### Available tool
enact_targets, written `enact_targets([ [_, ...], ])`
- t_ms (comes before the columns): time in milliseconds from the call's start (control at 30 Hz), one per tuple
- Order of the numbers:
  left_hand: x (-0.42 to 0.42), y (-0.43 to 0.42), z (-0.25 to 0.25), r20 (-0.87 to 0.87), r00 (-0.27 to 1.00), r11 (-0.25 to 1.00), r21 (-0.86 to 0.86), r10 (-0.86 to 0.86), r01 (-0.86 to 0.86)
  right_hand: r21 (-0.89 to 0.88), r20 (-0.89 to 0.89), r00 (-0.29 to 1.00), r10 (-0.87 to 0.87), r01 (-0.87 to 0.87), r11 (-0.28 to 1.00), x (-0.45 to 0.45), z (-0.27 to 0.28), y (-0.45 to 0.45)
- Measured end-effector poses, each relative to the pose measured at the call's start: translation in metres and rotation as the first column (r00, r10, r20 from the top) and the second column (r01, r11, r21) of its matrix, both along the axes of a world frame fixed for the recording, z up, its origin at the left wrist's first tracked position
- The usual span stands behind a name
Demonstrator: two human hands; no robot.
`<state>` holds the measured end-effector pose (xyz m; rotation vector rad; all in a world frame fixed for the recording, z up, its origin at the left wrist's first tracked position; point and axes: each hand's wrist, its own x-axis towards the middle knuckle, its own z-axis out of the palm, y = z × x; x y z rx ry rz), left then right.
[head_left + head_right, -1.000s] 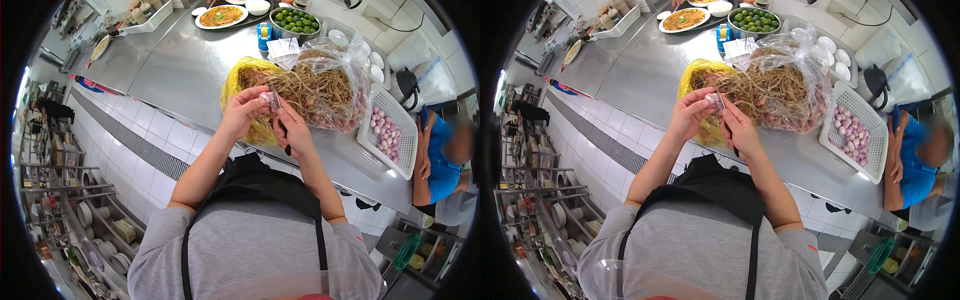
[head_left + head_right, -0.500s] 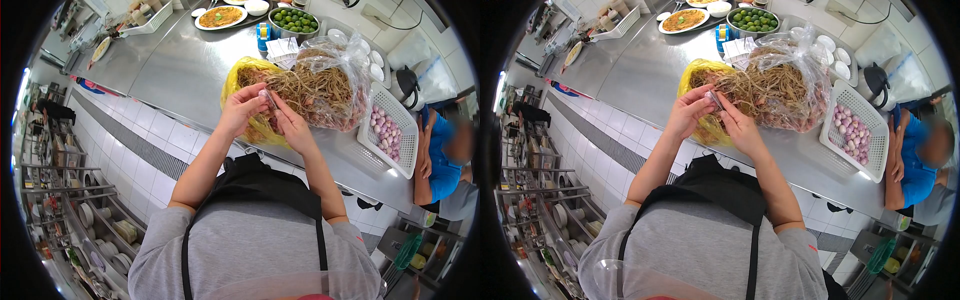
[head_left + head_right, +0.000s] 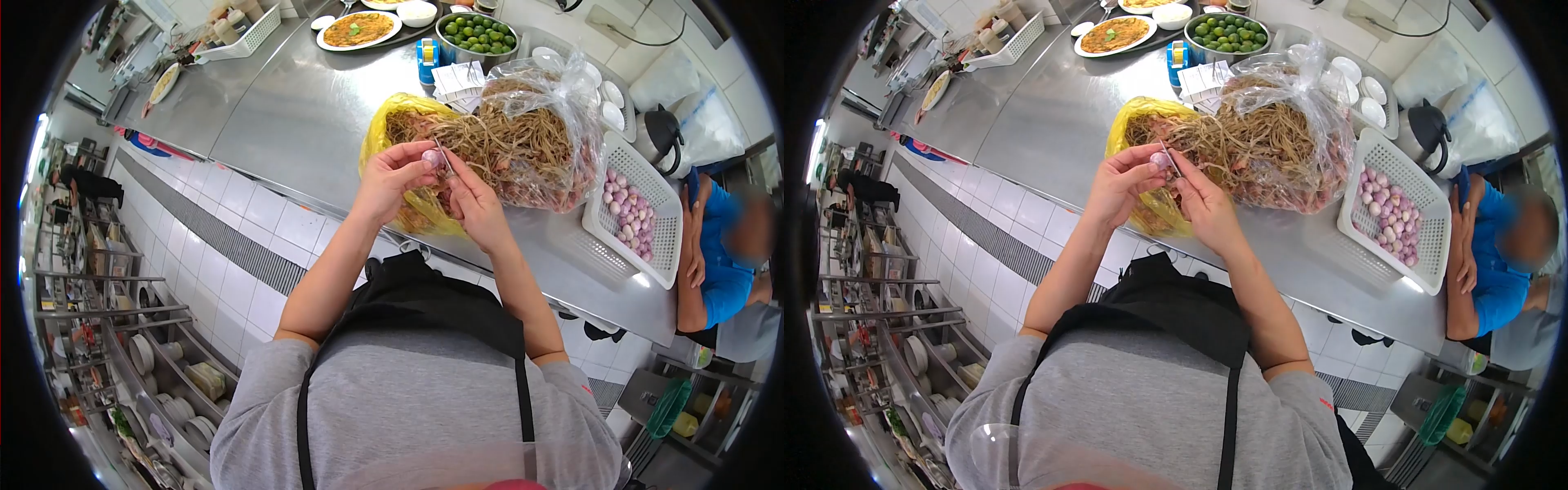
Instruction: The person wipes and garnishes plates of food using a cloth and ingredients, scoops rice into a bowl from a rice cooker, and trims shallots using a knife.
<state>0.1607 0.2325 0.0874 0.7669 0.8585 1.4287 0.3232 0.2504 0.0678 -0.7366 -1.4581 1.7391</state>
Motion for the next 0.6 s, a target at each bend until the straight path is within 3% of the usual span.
enact_targets([
  [200, -0.004, -0.001, -0.001, -0.02, 1.0, 1.0, -0.01, -0.018, 0.017, -0.009, 0.064, 0.992, -0.11, 0.111, 0.994, 0.003, 0.002, 0.011],
  [267, -0.007, 0.0, -0.005, 0.08, 0.997, 1.0, -0.004, -0.024, 0.025, -0.014, 0.067, 0.992, -0.109, 0.11, 0.994, 0.005, -0.007, 0.016],
  [400, -0.008, 0.002, -0.006, 0.104, 0.994, 0.999, -0.013, 0.031, -0.029, 0.04, 0.106, 0.982, -0.154, 0.151, 0.988, 0.002, -0.004, 0.011],
  [533, -0.008, 0.005, -0.006, 0.085, 0.995, 0.997, -0.06, 0.043, -0.038, 0.119, 0.105, 0.987, -0.118, 0.105, 0.987, 0.001, 0.004, 0.012],
  [600, -0.008, 0.007, -0.007, 0.098, 0.994, 0.996, -0.087, 0.043, -0.034, 0.025, 0.22, 0.974, -0.052, 0.047, 0.999, 0.004, 0.007, 0.015],
])
